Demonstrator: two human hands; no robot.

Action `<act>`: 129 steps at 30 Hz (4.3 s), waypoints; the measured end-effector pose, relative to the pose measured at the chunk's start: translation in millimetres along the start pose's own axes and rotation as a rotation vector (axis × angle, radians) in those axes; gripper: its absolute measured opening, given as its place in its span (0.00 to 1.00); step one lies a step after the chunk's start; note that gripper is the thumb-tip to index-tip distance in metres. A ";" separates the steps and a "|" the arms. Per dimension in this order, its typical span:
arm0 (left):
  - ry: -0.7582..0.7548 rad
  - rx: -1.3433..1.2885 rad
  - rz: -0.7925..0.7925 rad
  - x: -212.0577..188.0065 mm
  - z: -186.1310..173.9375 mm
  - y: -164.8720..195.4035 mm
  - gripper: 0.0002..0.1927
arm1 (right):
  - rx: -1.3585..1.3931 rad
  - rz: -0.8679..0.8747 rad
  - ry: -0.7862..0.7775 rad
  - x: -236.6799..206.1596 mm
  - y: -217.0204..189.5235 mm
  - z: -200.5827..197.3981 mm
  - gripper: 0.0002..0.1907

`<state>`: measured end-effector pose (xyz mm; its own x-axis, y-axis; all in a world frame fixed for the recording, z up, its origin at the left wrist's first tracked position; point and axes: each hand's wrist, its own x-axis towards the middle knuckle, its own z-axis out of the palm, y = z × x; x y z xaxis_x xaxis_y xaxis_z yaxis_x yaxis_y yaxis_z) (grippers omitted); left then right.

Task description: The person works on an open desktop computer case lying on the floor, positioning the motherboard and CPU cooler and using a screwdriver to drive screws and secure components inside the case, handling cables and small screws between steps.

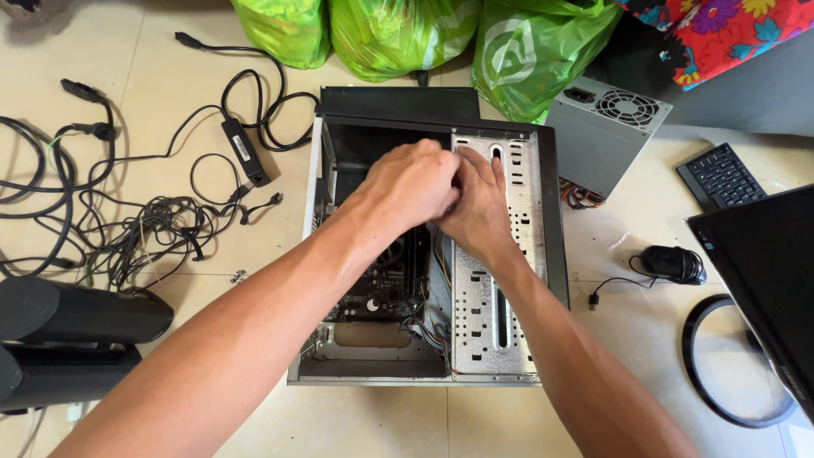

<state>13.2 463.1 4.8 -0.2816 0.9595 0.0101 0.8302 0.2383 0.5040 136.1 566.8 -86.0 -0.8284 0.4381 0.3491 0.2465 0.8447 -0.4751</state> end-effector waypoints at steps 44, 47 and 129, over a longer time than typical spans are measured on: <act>-0.040 0.070 -0.266 2.1 -10.2 10.4 0.10 | -0.057 0.052 -0.134 16.6 -10.2 -7.8 0.35; 0.003 0.064 -0.166 2.0 -6.2 10.5 0.09 | -0.043 0.004 -0.059 15.5 -7.2 -5.4 0.35; -0.181 0.130 -0.195 7.1 20.4 13.6 0.17 | 0.006 -0.085 0.095 -23.1 17.4 -41.5 0.19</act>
<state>32.3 476.2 -5.9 -0.3612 0.9022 -0.2357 0.8270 0.4268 0.3659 180.5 584.2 -68.8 -0.7950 0.3923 0.4628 0.1744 0.8784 -0.4450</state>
